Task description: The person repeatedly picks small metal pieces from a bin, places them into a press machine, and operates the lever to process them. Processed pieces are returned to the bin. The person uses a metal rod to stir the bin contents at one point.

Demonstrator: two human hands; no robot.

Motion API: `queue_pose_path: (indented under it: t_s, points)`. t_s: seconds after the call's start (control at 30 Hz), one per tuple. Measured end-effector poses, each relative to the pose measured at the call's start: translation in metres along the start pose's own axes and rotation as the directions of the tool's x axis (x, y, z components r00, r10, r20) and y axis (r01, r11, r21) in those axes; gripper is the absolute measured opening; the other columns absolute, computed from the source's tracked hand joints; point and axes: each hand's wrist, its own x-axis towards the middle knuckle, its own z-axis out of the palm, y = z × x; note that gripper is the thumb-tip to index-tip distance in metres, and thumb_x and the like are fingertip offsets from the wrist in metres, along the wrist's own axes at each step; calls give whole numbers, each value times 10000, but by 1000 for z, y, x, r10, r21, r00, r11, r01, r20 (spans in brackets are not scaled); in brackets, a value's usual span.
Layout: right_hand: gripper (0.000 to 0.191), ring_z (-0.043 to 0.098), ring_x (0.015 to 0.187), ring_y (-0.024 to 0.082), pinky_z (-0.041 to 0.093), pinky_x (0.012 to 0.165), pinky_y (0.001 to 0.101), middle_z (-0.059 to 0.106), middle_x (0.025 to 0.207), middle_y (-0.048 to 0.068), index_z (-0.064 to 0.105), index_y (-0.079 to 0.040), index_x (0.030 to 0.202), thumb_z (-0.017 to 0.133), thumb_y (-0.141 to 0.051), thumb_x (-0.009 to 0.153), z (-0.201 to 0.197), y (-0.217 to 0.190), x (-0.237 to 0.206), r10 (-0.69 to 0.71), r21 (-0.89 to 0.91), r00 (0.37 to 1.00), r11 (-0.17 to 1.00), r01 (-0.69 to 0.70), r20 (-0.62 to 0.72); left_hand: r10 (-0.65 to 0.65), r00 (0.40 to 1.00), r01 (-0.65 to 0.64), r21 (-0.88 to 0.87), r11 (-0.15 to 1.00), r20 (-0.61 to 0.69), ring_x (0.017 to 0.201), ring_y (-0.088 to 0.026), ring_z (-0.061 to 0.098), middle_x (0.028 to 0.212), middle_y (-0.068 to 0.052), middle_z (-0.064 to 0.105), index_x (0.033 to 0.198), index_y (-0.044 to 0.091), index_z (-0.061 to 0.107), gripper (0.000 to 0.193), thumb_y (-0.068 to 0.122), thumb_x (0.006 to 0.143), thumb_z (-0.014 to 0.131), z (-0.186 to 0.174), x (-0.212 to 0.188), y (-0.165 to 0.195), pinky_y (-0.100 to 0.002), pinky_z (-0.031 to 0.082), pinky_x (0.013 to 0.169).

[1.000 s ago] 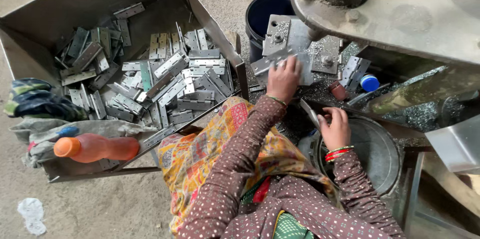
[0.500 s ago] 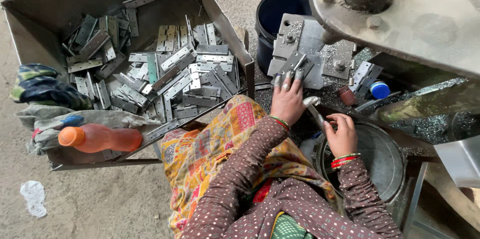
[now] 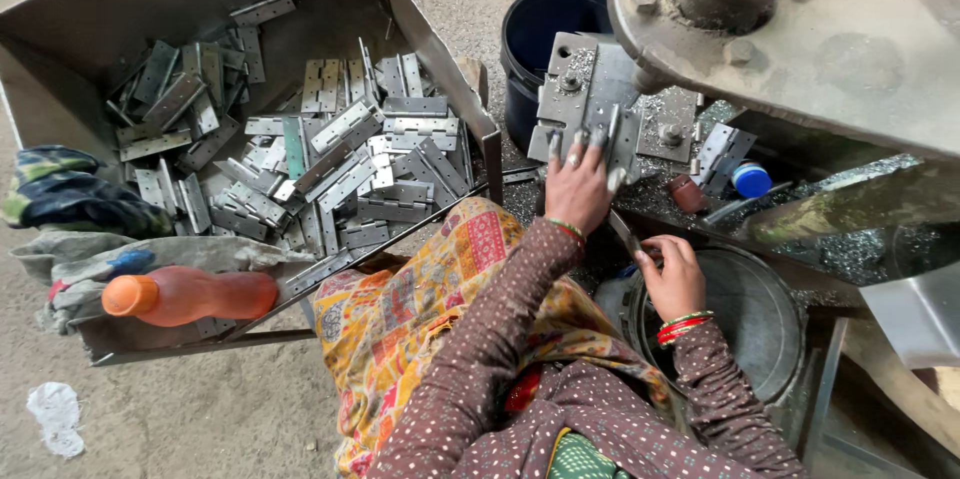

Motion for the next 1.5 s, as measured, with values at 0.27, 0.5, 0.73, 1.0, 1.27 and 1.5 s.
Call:
queue_pose_path:
  t_s: [0.27, 0.5, 0.73, 1.0, 1.27, 1.5]
  points:
    - [433, 672, 947, 396, 557, 812, 467, 667, 1094, 189, 632, -24, 1132, 726, -374, 896, 43, 52, -21, -145, -252, 989, 956, 149, 35, 8, 993, -16, 72, 997, 115, 1386, -311, 475, 1409, -120, 572, 1194, -9, 681, 437, 266, 865, 599, 13, 14, -6, -579, 269, 1200]
    - [579, 689, 893, 489, 548, 758, 561, 708, 988, 291, 543, 17, 1259, 636, -443, 920, 93, 82, -37, 177, -298, 957, 949, -104, 228, 18, 991, -16, -15, 1000, 131, 1376, -303, 482, 1421, -130, 567, 1190, -10, 684, 469, 275, 822, 629, 0, 3, -7, -564, 294, 1171]
    - [603, 692, 898, 486, 553, 783, 553, 721, 943, 303, 571, -5, 1161, 717, -498, 848, 55, 80, -6, 284, -287, 867, 942, -173, 410, 20, 985, -31, 62, 998, 170, 1350, -320, 505, 1411, -142, 571, 1214, 0, 690, 369, 164, 911, 561, 12, 0, -10, -562, 368, 1097]
    - [541, 674, 823, 506, 524, 695, 584, 703, 886, 285, 574, -1, 1153, 681, -454, 877, 78, 79, -33, 188, -250, 963, 958, -137, 195, 27, 997, -37, 134, 990, 78, 1336, -313, 513, 1354, -135, 595, 1163, 35, 709, 336, 171, 930, 509, 35, 28, -13, -557, 355, 1136]
    - [689, 691, 867, 496, 551, 748, 562, 706, 930, 304, 521, 43, 1271, 686, -487, 863, 79, 86, -26, 229, -270, 925, 952, -147, 303, 45, 999, -45, 37, 998, 17, 1323, -300, 525, 1364, -119, 605, 1094, 26, 730, 307, 171, 898, 543, 15, -5, -14, -544, 378, 1119]
    - [590, 706, 895, 476, 560, 791, 545, 727, 927, 270, 594, 3, 1075, 718, -530, 853, 49, 80, 2, 333, -422, 843, 895, -142, 423, 28, 999, -29, 26, 999, 27, 1359, -288, 513, 1330, -95, 619, 1132, 24, 716, 319, 156, 904, 537, 33, 25, -16, -552, 357, 1161]
